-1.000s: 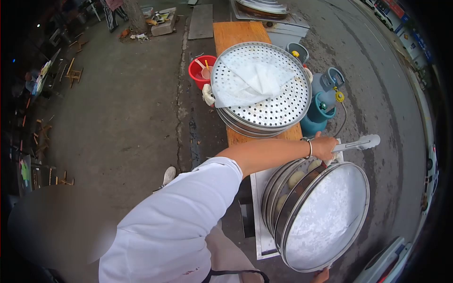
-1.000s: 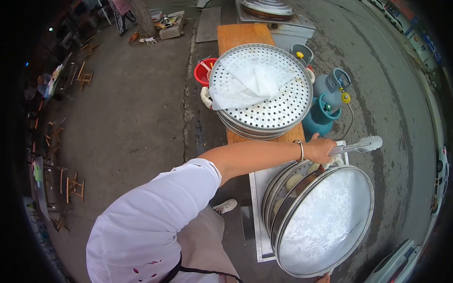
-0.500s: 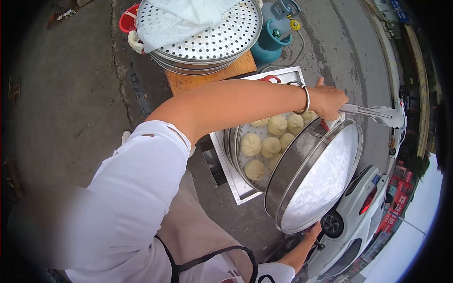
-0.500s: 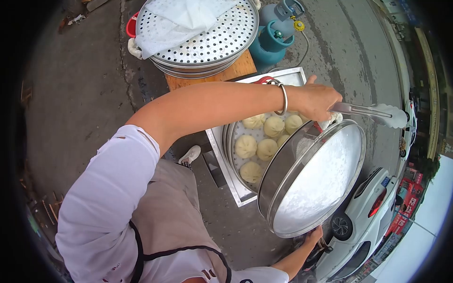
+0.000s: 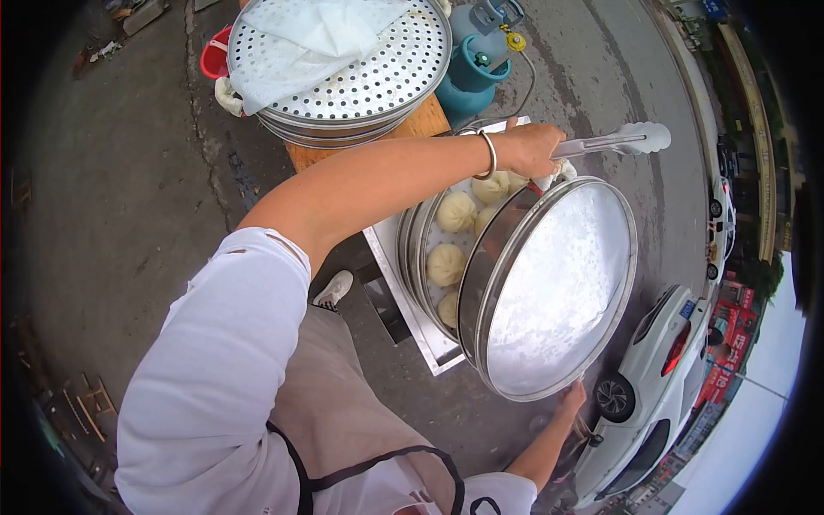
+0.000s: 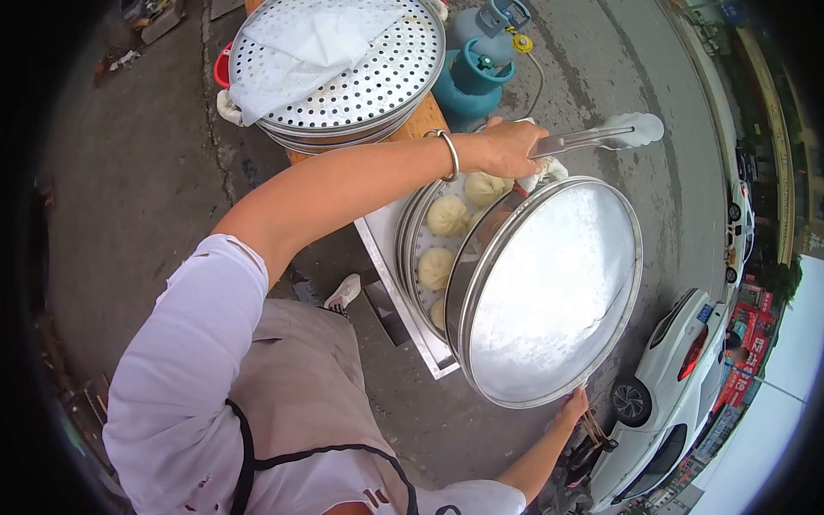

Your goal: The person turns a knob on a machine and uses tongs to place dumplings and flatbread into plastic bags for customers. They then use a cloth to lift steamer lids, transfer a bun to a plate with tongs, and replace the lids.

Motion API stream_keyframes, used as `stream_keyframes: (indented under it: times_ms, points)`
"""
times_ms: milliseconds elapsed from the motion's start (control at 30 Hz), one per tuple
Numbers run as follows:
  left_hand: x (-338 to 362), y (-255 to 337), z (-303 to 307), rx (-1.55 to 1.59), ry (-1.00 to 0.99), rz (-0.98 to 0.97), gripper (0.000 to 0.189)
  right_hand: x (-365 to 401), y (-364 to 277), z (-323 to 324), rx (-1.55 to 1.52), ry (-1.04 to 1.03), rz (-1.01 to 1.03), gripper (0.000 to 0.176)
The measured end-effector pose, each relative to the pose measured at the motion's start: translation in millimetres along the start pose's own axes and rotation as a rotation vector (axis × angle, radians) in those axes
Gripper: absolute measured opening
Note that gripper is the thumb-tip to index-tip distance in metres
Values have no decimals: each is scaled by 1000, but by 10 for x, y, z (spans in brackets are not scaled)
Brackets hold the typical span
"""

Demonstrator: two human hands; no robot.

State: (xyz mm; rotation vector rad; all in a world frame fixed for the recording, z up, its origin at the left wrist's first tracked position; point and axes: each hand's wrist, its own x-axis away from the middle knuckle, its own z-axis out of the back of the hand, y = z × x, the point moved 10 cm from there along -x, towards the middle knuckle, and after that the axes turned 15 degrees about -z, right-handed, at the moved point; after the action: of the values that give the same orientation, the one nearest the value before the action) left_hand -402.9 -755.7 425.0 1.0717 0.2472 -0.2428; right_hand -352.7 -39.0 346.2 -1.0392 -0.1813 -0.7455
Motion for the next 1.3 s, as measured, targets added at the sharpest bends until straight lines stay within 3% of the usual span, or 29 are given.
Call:
stream_keyframes:
  times_ms: [200,900,1033,1133,1200,1300]
  points:
    - [160,-241,106,-12,103,46,33,-63,149,-371,-39,-86,-4,20]
    - [378,-483,-66,-4,-5,139,38,-55,566,-641,99,-74,-91,23]
    - [419,-481,-22,-30,10,110,42,52,344,-537,122,-32,-29,23]
    - [480,-440,179,-70,160,79,37,234,-3,-325,143,15,65,23]
    - [552,-458,293,78,136,170,39,452,-220,-235,128,22,122,24]
    - [585,-672,538,127,191,143,38,919,-678,-448,52,-17,182,25]
